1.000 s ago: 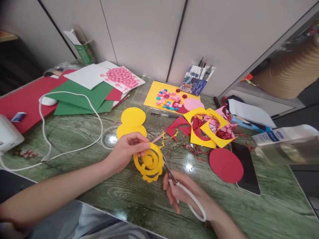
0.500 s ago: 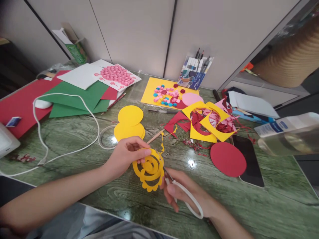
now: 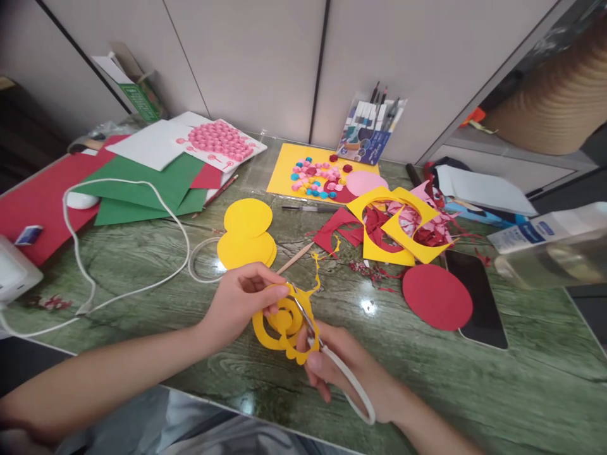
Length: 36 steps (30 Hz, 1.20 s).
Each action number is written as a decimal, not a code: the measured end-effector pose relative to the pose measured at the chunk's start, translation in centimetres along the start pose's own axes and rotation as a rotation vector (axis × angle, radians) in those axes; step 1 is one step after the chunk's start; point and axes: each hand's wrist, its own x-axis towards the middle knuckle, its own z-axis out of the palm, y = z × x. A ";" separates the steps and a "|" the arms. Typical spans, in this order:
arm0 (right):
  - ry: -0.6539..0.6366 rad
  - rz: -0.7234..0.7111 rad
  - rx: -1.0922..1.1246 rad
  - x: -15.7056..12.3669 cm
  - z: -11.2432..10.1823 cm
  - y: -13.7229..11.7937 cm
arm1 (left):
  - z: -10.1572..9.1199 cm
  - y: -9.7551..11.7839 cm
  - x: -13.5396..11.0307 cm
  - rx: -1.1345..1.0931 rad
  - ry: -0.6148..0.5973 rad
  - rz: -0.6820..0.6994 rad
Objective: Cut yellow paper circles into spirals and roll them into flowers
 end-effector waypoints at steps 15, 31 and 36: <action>0.084 0.016 -0.058 -0.4 0.7 -0.4 | -0.2 0.1 -0.2 0.029 -0.006 -0.014; 0.038 -0.016 -0.103 -0.7 0.4 -1.0 | -0.3 -0.2 -0.1 -0.036 -0.017 -0.004; 0.086 -0.007 -0.136 -0.6 0.6 -0.5 | -0.2 -0.1 -0.1 -0.030 -0.012 -0.016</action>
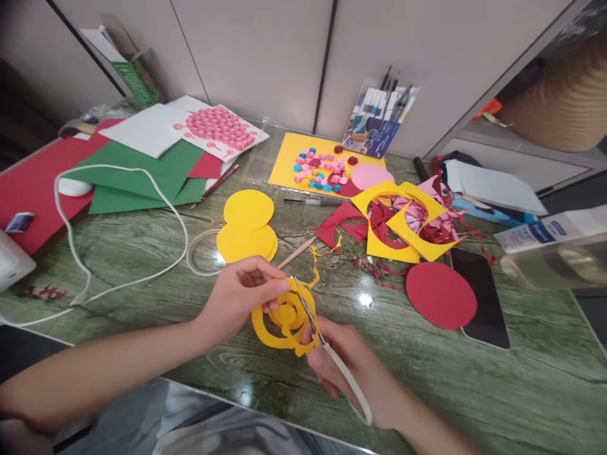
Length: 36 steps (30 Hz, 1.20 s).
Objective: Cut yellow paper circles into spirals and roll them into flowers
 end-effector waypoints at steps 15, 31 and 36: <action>0.027 -0.004 -0.008 -0.3 0.3 0.2 | 0.0 0.0 -0.1 -0.013 -0.016 -0.002; -0.025 0.028 -0.100 0.1 0.2 -1.6 | 0.0 0.0 0.0 -0.009 -0.019 -0.018; -0.009 0.008 -0.106 0.0 0.2 -1.0 | 0.0 0.0 0.0 0.005 -0.021 -0.032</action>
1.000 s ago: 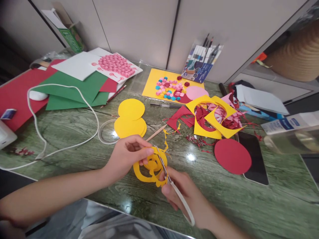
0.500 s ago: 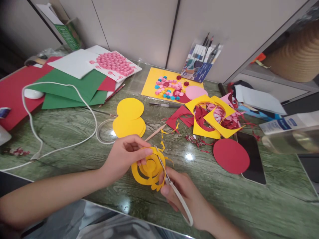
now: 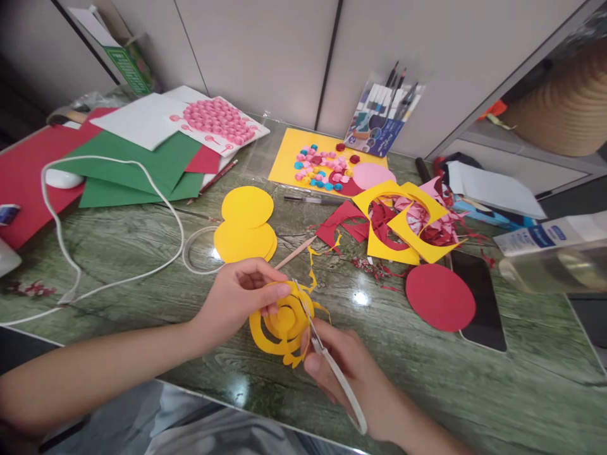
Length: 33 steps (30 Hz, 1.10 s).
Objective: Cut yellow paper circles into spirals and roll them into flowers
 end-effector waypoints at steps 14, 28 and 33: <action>0.039 -0.016 0.083 -0.2 0.4 0.7 | 0.0 0.3 0.0 0.009 -0.003 0.018; 0.023 0.051 0.123 -0.5 0.1 0.6 | -0.1 0.8 0.1 0.066 -0.007 0.021; 0.009 0.070 0.121 -0.6 0.0 0.4 | -0.4 1.2 0.3 0.086 -0.039 0.001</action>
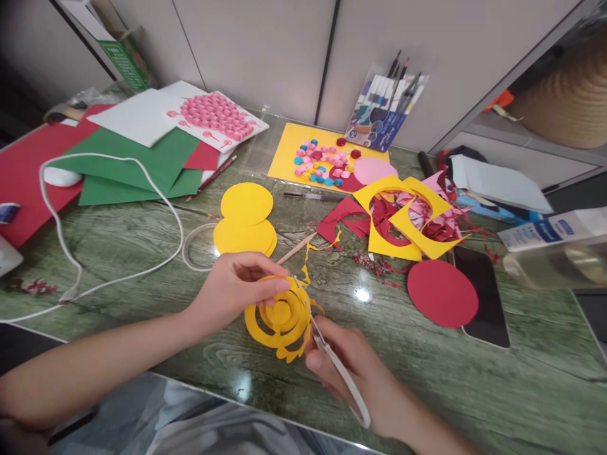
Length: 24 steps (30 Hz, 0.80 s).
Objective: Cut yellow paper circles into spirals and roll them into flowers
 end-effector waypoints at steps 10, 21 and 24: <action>-0.017 0.064 -0.021 0.1 -0.5 -0.5 | -0.8 0.7 0.7 0.109 -0.091 -0.044; -0.095 0.158 -0.121 0.2 -1.3 -1.7 | -1.8 1.6 1.2 0.226 -0.225 -0.090; -0.139 0.185 -0.146 0.1 -1.5 -2.2 | -2.1 1.9 1.5 0.246 -0.281 -0.138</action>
